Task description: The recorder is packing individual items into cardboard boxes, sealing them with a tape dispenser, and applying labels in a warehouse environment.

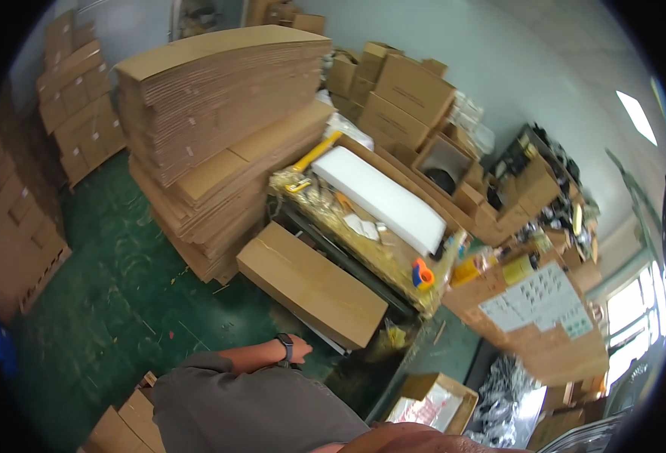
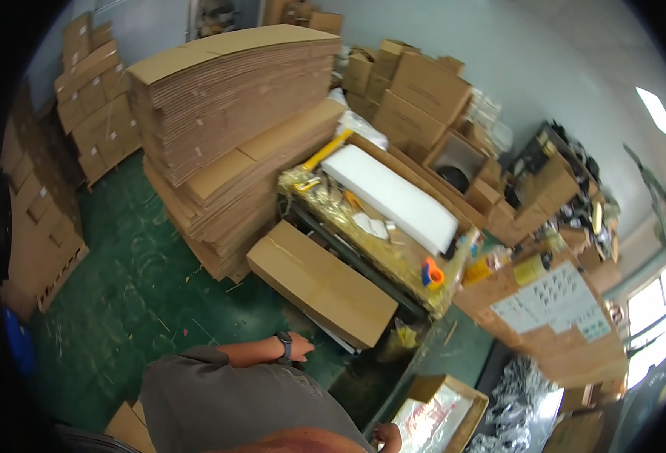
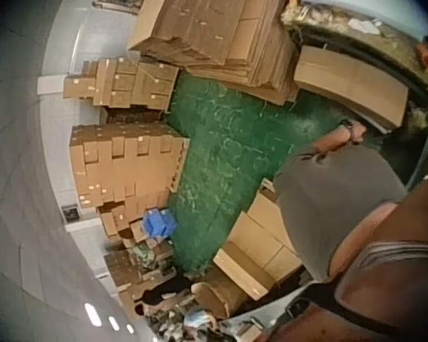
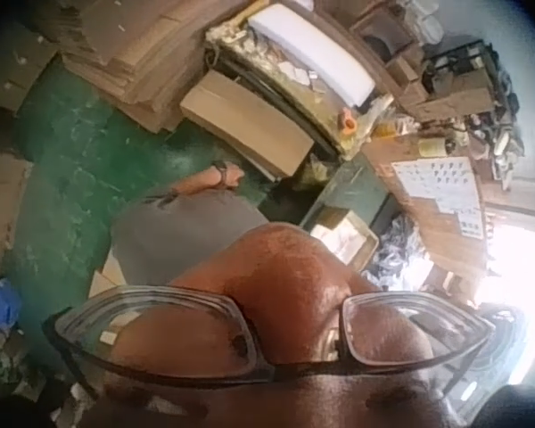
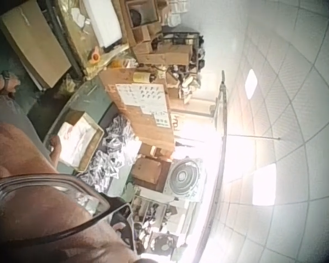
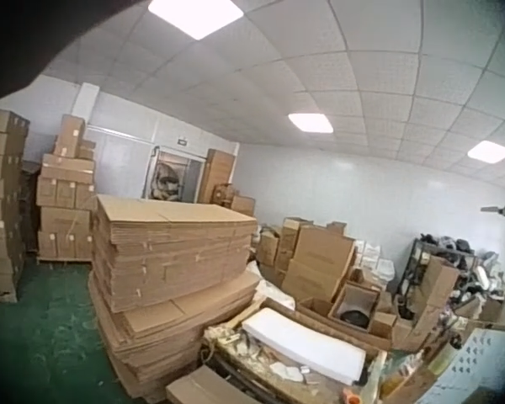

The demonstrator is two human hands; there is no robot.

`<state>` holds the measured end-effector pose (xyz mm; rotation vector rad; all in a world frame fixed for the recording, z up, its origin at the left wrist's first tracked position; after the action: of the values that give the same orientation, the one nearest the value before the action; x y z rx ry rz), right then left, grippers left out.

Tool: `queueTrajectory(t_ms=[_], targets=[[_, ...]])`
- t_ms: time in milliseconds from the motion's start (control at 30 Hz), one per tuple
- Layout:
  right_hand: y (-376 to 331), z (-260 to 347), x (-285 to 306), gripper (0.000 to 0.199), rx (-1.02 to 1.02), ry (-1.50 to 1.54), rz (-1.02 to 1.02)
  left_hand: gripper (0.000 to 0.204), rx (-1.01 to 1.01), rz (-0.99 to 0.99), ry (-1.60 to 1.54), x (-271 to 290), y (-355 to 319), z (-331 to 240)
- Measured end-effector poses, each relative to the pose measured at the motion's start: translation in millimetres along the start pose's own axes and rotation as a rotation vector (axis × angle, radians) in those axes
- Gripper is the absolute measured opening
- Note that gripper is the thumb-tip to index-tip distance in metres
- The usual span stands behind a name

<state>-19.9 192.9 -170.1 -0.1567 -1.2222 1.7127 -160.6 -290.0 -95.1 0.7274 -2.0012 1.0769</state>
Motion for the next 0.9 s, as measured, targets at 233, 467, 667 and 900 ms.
queueTrajectory(t_ms=[233,467,667,900], targets=[[101.0,341.2,-82.8,0.037,0.636,-0.436,-0.24,0.044,0.364,-0.108,-0.085,26.1,-106.6,186.0],[-4.6,713.6,-253.2,0.038,1.241,-0.618,0.486,0.046,0.705,-0.29,-0.33,2.6,-224.7,278.1],[-103.8,1021.3,-306.4,0.045,1.874,-0.632,0.174,0.048,1.147,-0.385,-0.545,-49.4,-315.4,257.5],[-259.1,1251.6,-371.3,0.084,2.574,-0.3,-0.305,0.047,1.646,-0.632,-0.877,-76.6,-336.8,165.8]])
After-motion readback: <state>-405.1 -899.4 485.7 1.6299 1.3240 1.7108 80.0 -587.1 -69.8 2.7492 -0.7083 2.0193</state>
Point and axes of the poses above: each hand's wrist, its own y-axis towards the middle knuckle, its own x-axis out of the back of the hand, z = x × y, the point moved 7 cm from there along y, towards the middle knuckle, and after that the axes turned 4 degrees about x, right-handed, at the moved point
